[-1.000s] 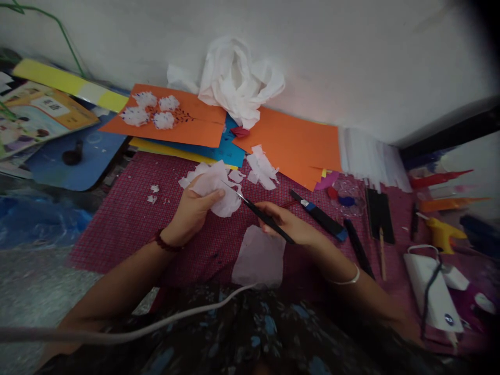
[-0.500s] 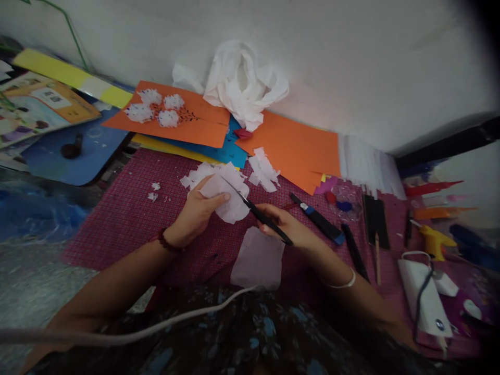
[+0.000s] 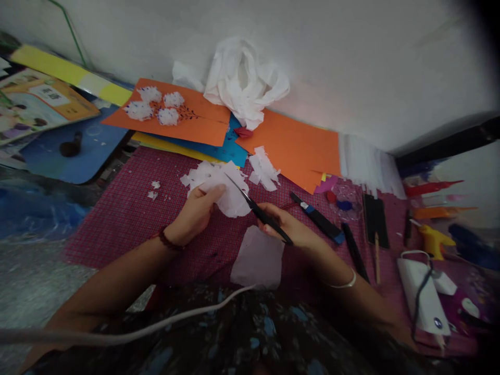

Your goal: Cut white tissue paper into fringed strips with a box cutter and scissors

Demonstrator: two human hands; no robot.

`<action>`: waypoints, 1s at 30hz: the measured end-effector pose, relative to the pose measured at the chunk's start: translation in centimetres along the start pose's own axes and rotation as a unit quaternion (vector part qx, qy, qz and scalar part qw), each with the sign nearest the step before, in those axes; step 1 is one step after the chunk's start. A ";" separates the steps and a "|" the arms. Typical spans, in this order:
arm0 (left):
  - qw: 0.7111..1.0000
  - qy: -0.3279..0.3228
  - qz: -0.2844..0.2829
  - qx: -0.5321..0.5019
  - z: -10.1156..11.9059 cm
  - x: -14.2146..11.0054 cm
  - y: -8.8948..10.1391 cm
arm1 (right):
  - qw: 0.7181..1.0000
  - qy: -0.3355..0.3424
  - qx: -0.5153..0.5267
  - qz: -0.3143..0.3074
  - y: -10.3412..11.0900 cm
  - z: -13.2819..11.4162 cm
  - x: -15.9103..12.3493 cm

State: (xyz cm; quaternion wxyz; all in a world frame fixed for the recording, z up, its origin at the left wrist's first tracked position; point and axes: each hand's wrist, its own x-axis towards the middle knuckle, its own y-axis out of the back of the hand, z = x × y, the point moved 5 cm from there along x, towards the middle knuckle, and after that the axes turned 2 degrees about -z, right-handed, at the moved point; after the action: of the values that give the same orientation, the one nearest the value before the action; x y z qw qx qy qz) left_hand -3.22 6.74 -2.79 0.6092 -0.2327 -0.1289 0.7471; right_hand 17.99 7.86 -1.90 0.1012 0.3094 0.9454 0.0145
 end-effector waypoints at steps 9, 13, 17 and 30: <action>0.997 0.069 -0.008 -0.021 -0.6 -0.5 -0.3 | 0.999 0.001 0.035 -0.038 -0.5 -0.4 0.1; 0.997 0.078 -0.010 -0.007 -0.9 -0.6 -0.2 | 0.998 -0.007 0.065 -0.019 -0.5 0.1 0.1; 0.998 0.051 0.018 -0.029 0.0 -0.3 0.1 | 0.996 0.002 0.087 -0.011 -0.6 0.0 -0.2; 0.997 0.071 0.004 -0.003 0.4 -0.5 0.1 | 0.986 0.003 0.164 -0.027 -1.7 0.1 1.0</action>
State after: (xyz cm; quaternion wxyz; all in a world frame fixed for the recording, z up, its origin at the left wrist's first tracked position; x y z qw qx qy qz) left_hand -3.44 6.28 -2.36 0.6129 -0.2877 -0.0869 0.7307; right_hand 16.22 7.12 -2.34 0.0469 0.2960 0.9432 -0.1430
